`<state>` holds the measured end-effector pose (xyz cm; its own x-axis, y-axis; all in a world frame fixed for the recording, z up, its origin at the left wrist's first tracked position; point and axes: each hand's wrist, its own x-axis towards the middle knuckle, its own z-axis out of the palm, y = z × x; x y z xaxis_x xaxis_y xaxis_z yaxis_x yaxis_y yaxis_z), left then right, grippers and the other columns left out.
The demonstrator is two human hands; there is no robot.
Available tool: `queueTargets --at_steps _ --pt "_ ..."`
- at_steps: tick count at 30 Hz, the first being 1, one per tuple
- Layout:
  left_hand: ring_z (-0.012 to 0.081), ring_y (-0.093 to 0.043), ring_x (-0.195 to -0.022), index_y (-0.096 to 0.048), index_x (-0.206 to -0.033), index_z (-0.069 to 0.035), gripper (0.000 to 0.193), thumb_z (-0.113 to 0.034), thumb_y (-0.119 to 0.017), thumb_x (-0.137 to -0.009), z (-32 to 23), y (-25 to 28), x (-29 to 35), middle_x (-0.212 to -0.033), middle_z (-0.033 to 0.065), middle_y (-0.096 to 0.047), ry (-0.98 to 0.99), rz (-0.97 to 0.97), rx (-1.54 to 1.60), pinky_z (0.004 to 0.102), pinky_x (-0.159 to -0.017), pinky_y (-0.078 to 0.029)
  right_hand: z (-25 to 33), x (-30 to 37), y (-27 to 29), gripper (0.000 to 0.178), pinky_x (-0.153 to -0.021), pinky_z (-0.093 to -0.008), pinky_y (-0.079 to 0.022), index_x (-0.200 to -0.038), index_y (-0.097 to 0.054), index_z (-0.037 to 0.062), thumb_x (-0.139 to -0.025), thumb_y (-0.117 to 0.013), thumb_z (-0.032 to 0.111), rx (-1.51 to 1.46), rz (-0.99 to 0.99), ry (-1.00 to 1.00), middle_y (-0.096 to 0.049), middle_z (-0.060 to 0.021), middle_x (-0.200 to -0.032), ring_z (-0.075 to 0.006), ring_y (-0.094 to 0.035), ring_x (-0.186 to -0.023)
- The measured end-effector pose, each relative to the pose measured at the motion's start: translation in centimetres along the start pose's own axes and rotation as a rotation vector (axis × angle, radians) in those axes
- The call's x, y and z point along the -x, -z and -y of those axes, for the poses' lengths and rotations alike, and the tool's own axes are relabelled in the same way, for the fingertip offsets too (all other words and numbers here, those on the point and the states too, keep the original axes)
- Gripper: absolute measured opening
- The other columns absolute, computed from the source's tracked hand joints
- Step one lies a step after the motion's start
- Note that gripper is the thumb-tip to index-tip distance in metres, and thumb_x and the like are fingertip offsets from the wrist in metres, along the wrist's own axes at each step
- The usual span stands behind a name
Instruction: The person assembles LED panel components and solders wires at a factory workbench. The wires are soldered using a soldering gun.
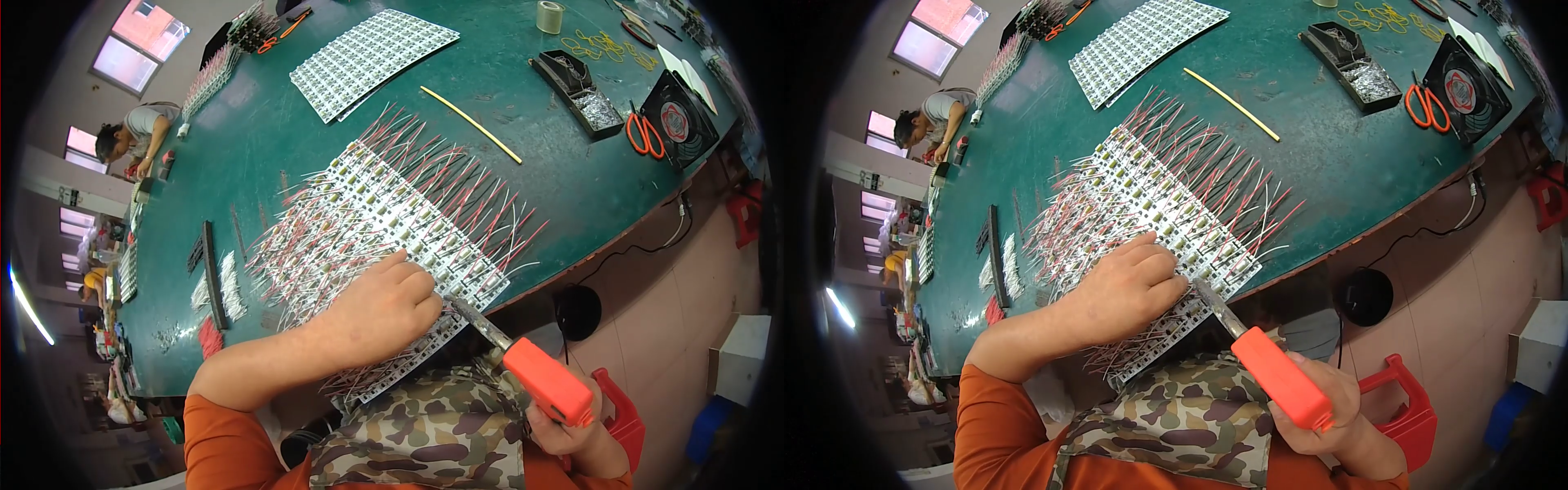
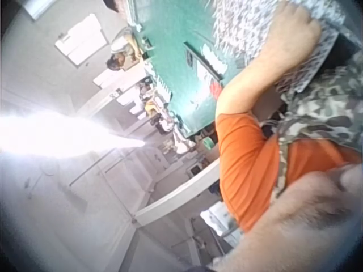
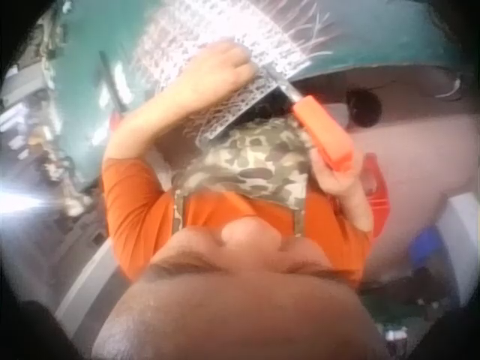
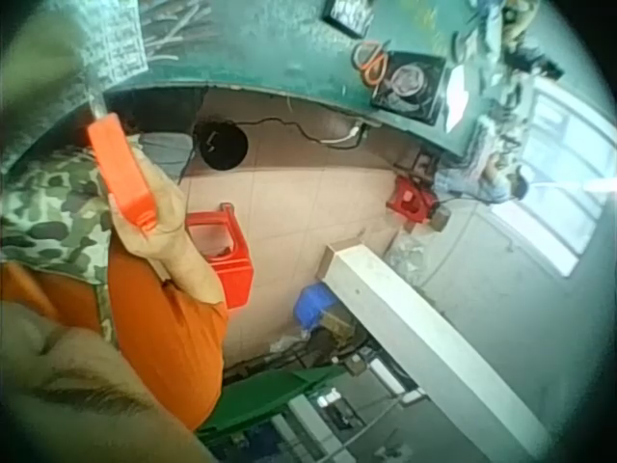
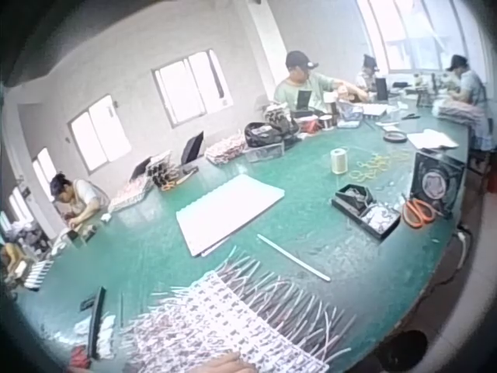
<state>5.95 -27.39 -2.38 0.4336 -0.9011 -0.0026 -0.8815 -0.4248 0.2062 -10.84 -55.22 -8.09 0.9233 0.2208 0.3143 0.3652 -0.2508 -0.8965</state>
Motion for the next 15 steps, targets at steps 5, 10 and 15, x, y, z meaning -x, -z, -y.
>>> queueTargets --at_steps 5,10,15 --pt "0.03 -0.063 -0.095 -0.063 -0.1 -0.004 0.024 -0.011 -0.062 -0.077 -0.26 0.2 0.04 -0.091 0.0104 -0.059 0.029 0.031 0.004 0.0491 -0.098 -0.05 0.44 -0.19 0.37 0.056 -0.071 -0.0367 -0.059 -0.125 -0.049 -0.011 -0.076 -0.074 0.003 -0.03 0.017 -0.016 -0.069 -0.024 -0.101 -0.0333 -0.073 -0.081" --pt "0.03 -0.063 -0.097 -0.064 -0.101 -0.005 0.024 -0.012 -0.061 -0.079 -0.38 0.22 0.06 -0.093 0.0103 -0.059 0.049 0.053 0.001 0.0512 -0.102 -0.049 0.94 -0.39 0.92 0.056 -0.069 -0.0365 -0.058 -0.125 -0.05 -0.0109 -0.076 -0.074 0.003 0.075 -0.004 0.017 -0.069 -0.0239 -0.099 -0.0332 -0.072 -0.078" --pt "0.0309 -0.063 -0.097 -0.064 -0.102 -0.004 0.025 -0.011 -0.061 -0.078 -0.25 0.04 0.17 -0.094 0.011 -0.059 0.05 0.037 0.022 0.0513 -0.101 -0.049 0.54 -0.1 0.57 0.056 -0.069 -0.0362 -0.058 -0.124 -0.05 -0.0111 -0.076 -0.075 0.004 0.026 0.007 -0.009 -0.069 -0.0235 -0.099 -0.0328 -0.072 -0.077"
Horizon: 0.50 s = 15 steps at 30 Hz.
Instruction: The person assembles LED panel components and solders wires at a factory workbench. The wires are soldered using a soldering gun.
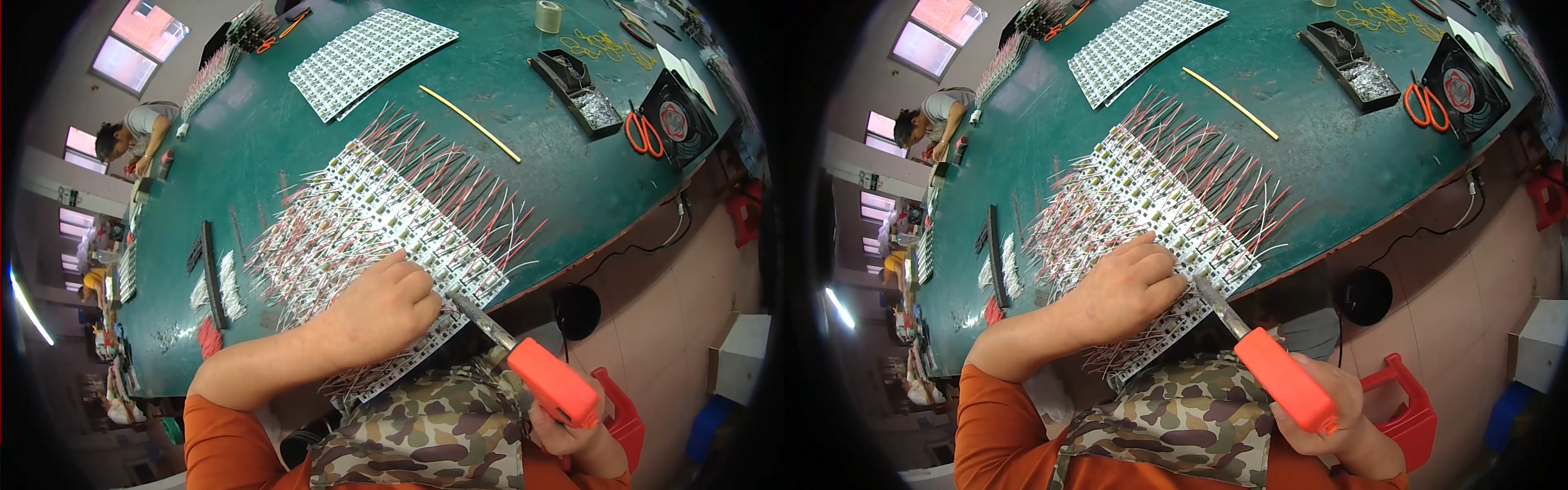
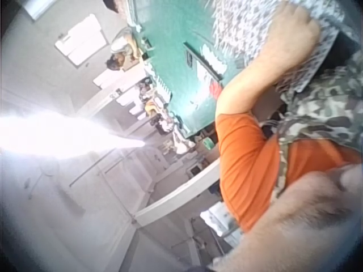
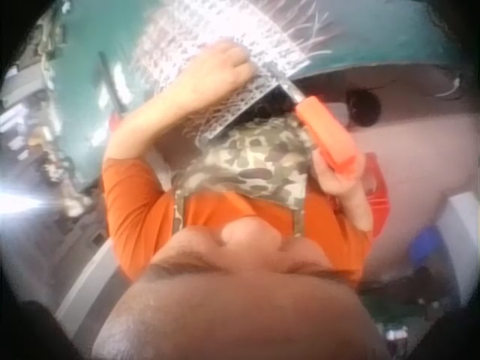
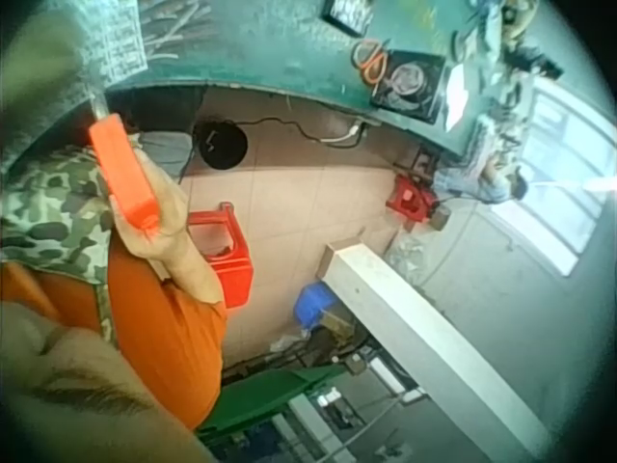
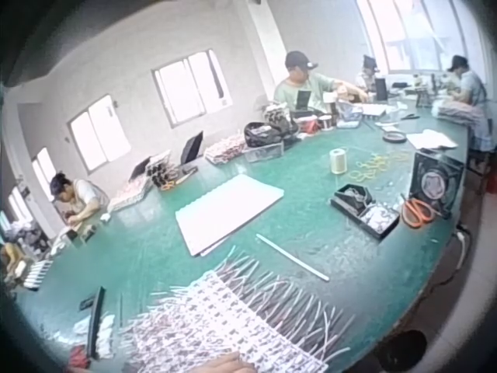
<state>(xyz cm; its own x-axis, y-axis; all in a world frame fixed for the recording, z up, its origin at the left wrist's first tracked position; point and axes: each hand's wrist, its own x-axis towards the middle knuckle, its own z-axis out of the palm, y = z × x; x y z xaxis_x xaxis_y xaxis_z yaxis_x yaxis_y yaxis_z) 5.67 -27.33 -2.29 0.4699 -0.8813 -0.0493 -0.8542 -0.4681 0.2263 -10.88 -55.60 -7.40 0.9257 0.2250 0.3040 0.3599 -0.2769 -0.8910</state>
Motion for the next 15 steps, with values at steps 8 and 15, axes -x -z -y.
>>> queueTargets --at_steps 8,15 --pt "0.0311 -0.063 -0.097 -0.064 -0.101 -0.004 0.025 -0.01 -0.062 -0.077 0.0 0.0 0.0 -0.093 0.0114 -0.059 -0.006 -0.007 0.012 0.0516 -0.1 -0.049 0.1 -0.6 -0.3 0.058 -0.068 -0.0355 -0.057 -0.126 -0.05 -0.0107 -0.076 -0.076 0.003 0.029 -0.011 0.043 -0.07 -0.0218 -0.097 -0.0318 -0.072 -0.076" --pt "0.0308 -0.062 -0.096 -0.064 -0.1 -0.003 0.023 -0.01 -0.062 -0.078 -0.2 0.0 -0.2 -0.092 0.0111 -0.059 -0.001 0.014 -0.019 0.0507 -0.101 -0.049 0.1 -0.7 -0.3 0.061 -0.065 -0.0347 -0.057 -0.128 -0.05 -0.009 -0.073 -0.075 0.0 -0.001 0.01 0.036 -0.069 -0.0202 -0.092 -0.0313 -0.071 -0.072"
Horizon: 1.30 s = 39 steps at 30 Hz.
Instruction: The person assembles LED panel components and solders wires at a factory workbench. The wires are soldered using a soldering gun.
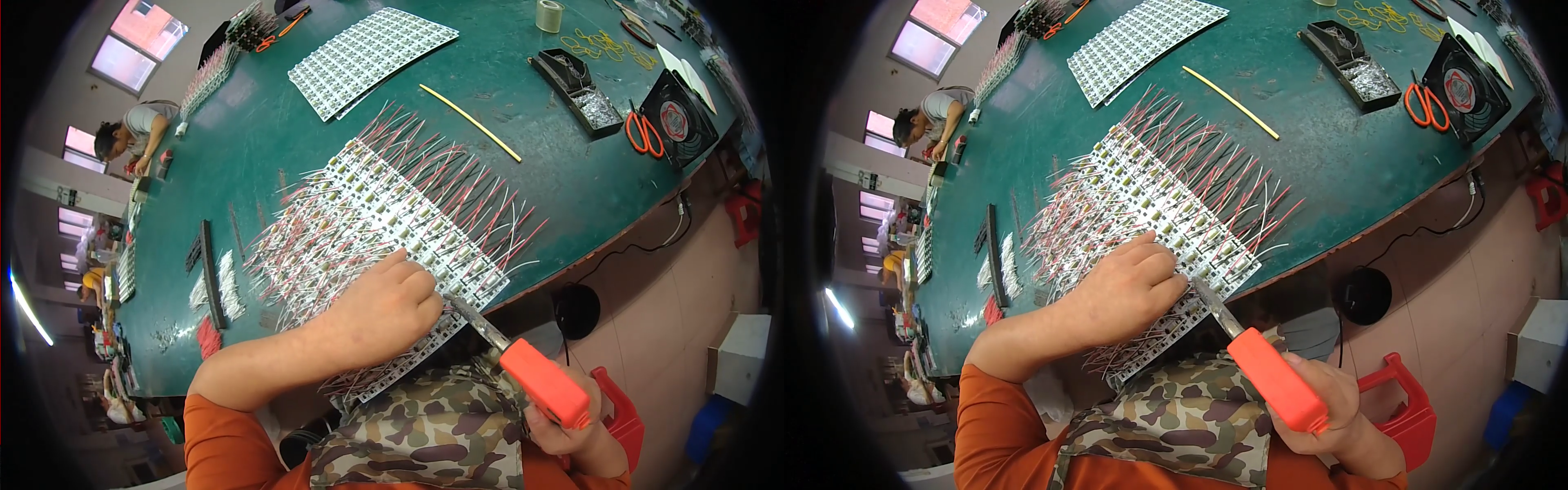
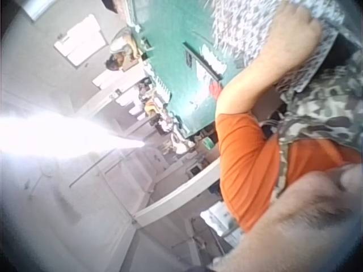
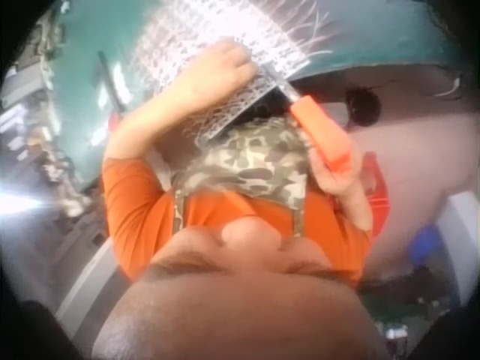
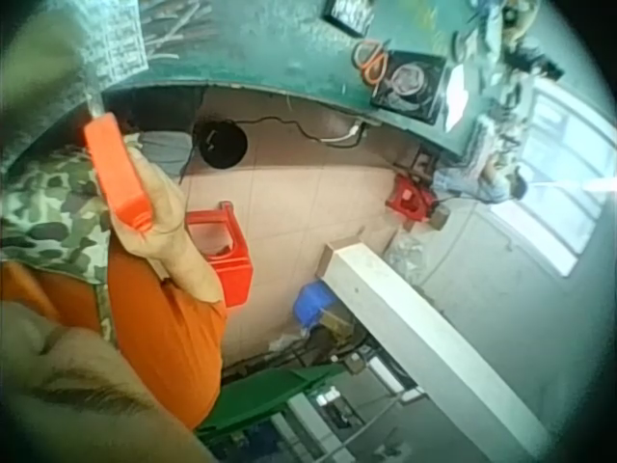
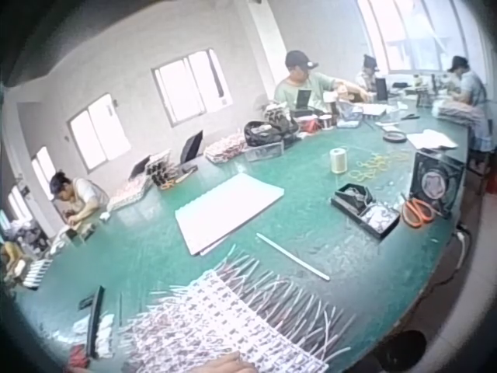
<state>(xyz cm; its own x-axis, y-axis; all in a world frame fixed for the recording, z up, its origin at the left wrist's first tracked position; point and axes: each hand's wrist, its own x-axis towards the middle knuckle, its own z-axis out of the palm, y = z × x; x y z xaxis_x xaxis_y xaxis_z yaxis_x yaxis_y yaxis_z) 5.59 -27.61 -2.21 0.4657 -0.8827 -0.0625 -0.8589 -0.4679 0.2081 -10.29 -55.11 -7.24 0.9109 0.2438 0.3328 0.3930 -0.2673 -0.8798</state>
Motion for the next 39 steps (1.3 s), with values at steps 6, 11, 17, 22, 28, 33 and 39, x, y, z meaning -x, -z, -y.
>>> queueTargets --at_steps 6,11,17,22,28,33,39 --pt "0.031 -0.062 -0.096 -0.064 -0.099 -0.002 0.023 -0.011 -0.062 -0.078 -0.1 0.0 -0.1 -0.092 0.0113 -0.059 0.013 0.026 -0.003 0.0506 -0.101 -0.049 0.3 -0.7 0.0 0.062 -0.063 -0.0351 -0.056 -0.128 -0.05 -0.0082 -0.073 -0.075 0.0 0.045 -0.013 0.031 -0.069 -0.0196 -0.091 -0.0307 -0.07 -0.07" --pt "0.0311 -0.062 -0.095 -0.064 -0.099 -0.002 0.023 -0.011 -0.062 -0.078 -0.2 0.2 -0.2 -0.091 0.0114 -0.059 0.005 0.026 -0.008 0.0504 -0.102 -0.048 -0.2 0.5 0.3 0.063 -0.062 -0.0353 -0.056 -0.128 -0.049 -0.01 -0.072 -0.075 0.001 0.012 -0.023 0.025 -0.069 -0.0192 -0.091 -0.0303 -0.07 -0.07" --pt "0.0313 -0.061 -0.091 -0.063 -0.098 -0.002 0.022 -0.011 -0.062 -0.077 -0.1 0.2 -0.2 -0.089 0.0115 -0.058 -0.003 0.011 0.0 0.0491 -0.097 -0.049 0.3 0.8 0.9 0.062 -0.063 -0.0355 -0.056 -0.126 -0.049 -0.0113 -0.073 -0.076 0.005 0.09 -0.01 0.001 -0.07 -0.02 -0.094 -0.0304 -0.07 -0.07" --pt "0.0311 -0.061 -0.09 -0.063 -0.097 -0.001 0.022 -0.01 -0.061 -0.077 -0.2 0.0 -0.2 -0.089 0.0114 -0.058 -0.011 -0.003 -0.007 0.0474 -0.094 -0.05 0.2 1.0 0.9 0.06 -0.064 -0.0356 -0.057 -0.126 -0.049 -0.0113 -0.075 -0.075 0.005 0.076 0.009 -0.025 -0.07 -0.0211 -0.096 -0.031 -0.071 -0.071" --pt "0.0309 -0.061 -0.091 -0.063 -0.097 -0.002 0.021 -0.009 -0.062 -0.077 -0.6 -0.3 0.1 -0.092 0.0116 -0.058 0.023 -0.022 -0.023 0.0476 -0.094 -0.05 0.2 0.9 0.9 0.058 -0.068 -0.0365 -0.058 -0.125 -0.048 -0.0121 -0.077 -0.074 0.006 0.065 -0.028 -0.001 -0.069 -0.0221 -0.096 -0.0322 -0.072 -0.075" --pt "0.0296 -0.058 -0.085 -0.062 -0.09 -0.006 0.014 -0.011 -0.06 -0.077 -0.5 -1.4 0.4 -0.083 0.0086 -0.053 0.035 -0.262 0.02 0.0515 -0.096 -0.047 0.2 1.4 1.1 0.058 -0.068 -0.0362 -0.058 -0.126 -0.047 -0.0123 -0.077 -0.074 0.005 0.058 -0.015 -0.016 -0.069 -0.0223 -0.096 -0.0319 -0.072 -0.076" --pt "0.0291 -0.063 -0.094 -0.066 -0.102 -0.007 0.026 -0.007 -0.064 -0.076 -0.6 -0.9 0.7 -0.097 0.0089 -0.061 0.036 -0.109 0.017 0.0548 -0.101 -0.047 -0.3 2.0 0.6 0.057 -0.068 -0.0365 -0.059 -0.124 -0.048 -0.0121 -0.077 -0.073 0.004 0.008 -0.04 -0.018 -0.07 -0.0217 -0.095 -0.0323 -0.073 -0.076"
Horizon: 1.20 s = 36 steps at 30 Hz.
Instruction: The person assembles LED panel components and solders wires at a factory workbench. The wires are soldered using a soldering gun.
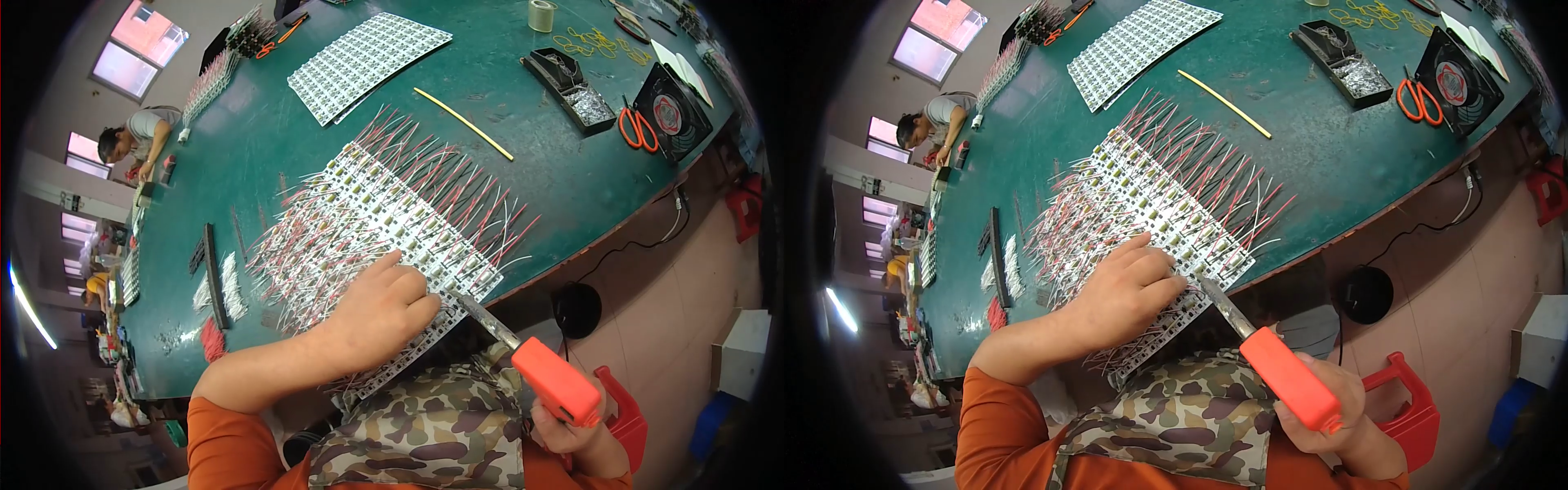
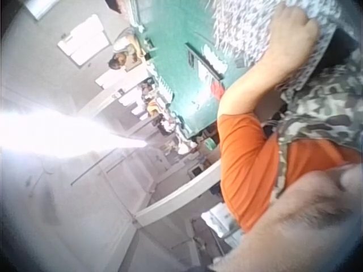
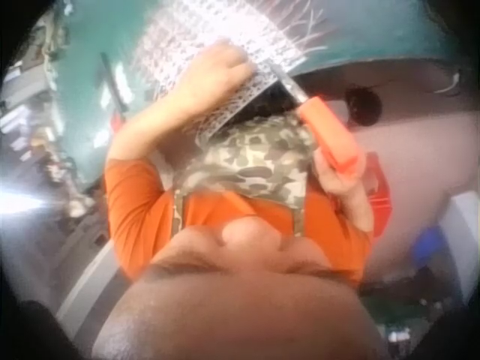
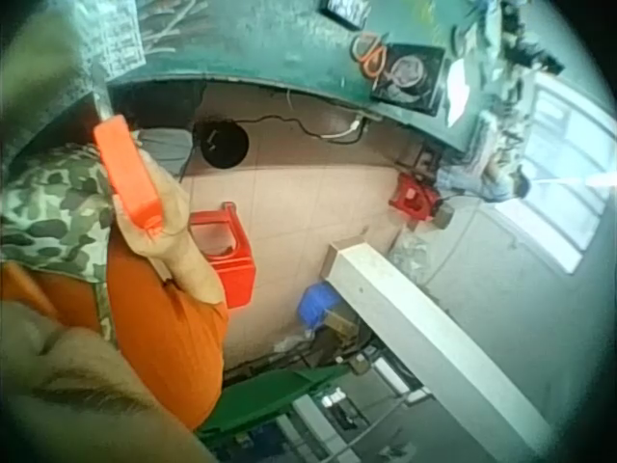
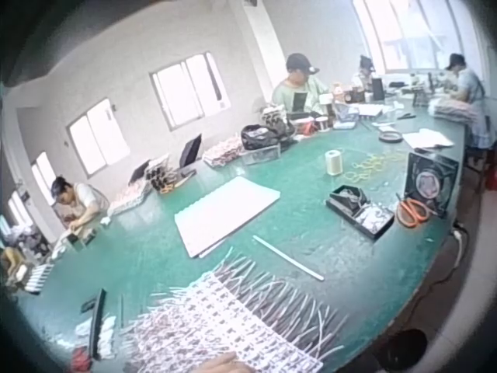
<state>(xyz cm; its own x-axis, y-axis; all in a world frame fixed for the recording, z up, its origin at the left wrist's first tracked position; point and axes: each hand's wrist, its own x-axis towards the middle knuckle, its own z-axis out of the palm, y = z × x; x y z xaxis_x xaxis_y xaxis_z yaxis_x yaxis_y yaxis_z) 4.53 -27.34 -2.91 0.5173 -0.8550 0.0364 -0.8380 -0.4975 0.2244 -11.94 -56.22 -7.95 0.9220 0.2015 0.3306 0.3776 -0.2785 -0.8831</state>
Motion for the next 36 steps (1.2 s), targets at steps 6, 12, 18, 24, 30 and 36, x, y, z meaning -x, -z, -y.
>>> queueTargets --at_steps 6,12,18,24,30,36 --pt "0.0289 -0.059 -0.087 -0.064 -0.09 -0.005 0.015 -0.011 -0.061 -0.077 -0.1 -0.1 -0.3 -0.082 0.0088 -0.054 -0.019 -0.044 0.007 0.0538 -0.101 -0.045 -0.6 -0.1 -0.6 0.055 -0.07 -0.0372 -0.059 -0.123 -0.049 -0.0114 -0.076 -0.074 0.003 -0.024 -0.019 0.017 -0.07 -0.0213 -0.094 -0.033 -0.074 -0.077" --pt "0.0298 -0.063 -0.096 -0.066 -0.103 -0.006 0.027 -0.008 -0.065 -0.076 -0.1 0.1 -0.2 -0.097 0.0096 -0.061 0.013 0.048 -0.01 0.0547 -0.103 -0.046 -0.8 -0.2 -0.7 0.056 -0.07 -0.0373 -0.059 -0.123 -0.049 -0.0109 -0.075 -0.074 0.002 -0.021 -0.015 0.025 -0.07 -0.0209 -0.094 -0.0328 -0.074 -0.077" --pt "0.0295 -0.063 -0.093 -0.066 -0.103 -0.006 0.028 -0.008 -0.065 -0.075 0.0 0.3 -0.5 -0.094 0.0093 -0.059 -0.007 0.06 -0.025 0.0545 -0.103 -0.046 -0.9 -0.1 -1.0 0.057 -0.07 -0.0369 -0.059 -0.125 -0.049 -0.0106 -0.075 -0.074 0.003 -0.032 -0.017 0.017 -0.07 -0.0206 -0.095 -0.0325 -0.073 -0.077" --pt "0.0288 -0.063 -0.092 -0.067 -0.102 -0.006 0.027 -0.008 -0.065 -0.075 0.2 0.4 -0.6 -0.09 0.0082 -0.059 -0.016 0.065 -0.01 0.0541 -0.103 -0.046 -0.8 -0.1 -1.0 0.058 -0.07 -0.0366 -0.059 -0.127 -0.049 -0.0103 -0.076 -0.074 0.003 -0.051 -0.011 0.002 -0.07 -0.0203 -0.096 -0.0324 -0.073 -0.078" --pt "0.0288 -0.062 -0.09 -0.067 -0.1 -0.006 0.025 -0.009 -0.064 -0.076 0.2 0.6 -0.9 -0.088 0.0082 -0.058 -0.031 0.07 -0.026 0.0523 -0.103 -0.046 -0.8 0.0 -1.0 0.059 -0.071 -0.0368 -0.059 -0.128 -0.048 -0.0103 -0.076 -0.073 0.004 -0.033 -0.009 0.01 -0.07 -0.0205 -0.097 -0.0331 -0.073 -0.08" --pt "0.0292 -0.062 -0.089 -0.067 -0.099 -0.006 0.025 -0.009 -0.064 -0.075 0.4 0.7 -1.0 -0.088 0.0086 -0.058 -0.024 0.094 0.011 0.0516 -0.103 -0.046 -0.7 -0.1 -1.0 0.059 -0.071 -0.0369 -0.059 -0.128 -0.048 -0.0105 -0.077 -0.074 0.005 -0.022 -0.006 0.004 -0.069 -0.0212 -0.1 -0.0329 -0.073 -0.08"
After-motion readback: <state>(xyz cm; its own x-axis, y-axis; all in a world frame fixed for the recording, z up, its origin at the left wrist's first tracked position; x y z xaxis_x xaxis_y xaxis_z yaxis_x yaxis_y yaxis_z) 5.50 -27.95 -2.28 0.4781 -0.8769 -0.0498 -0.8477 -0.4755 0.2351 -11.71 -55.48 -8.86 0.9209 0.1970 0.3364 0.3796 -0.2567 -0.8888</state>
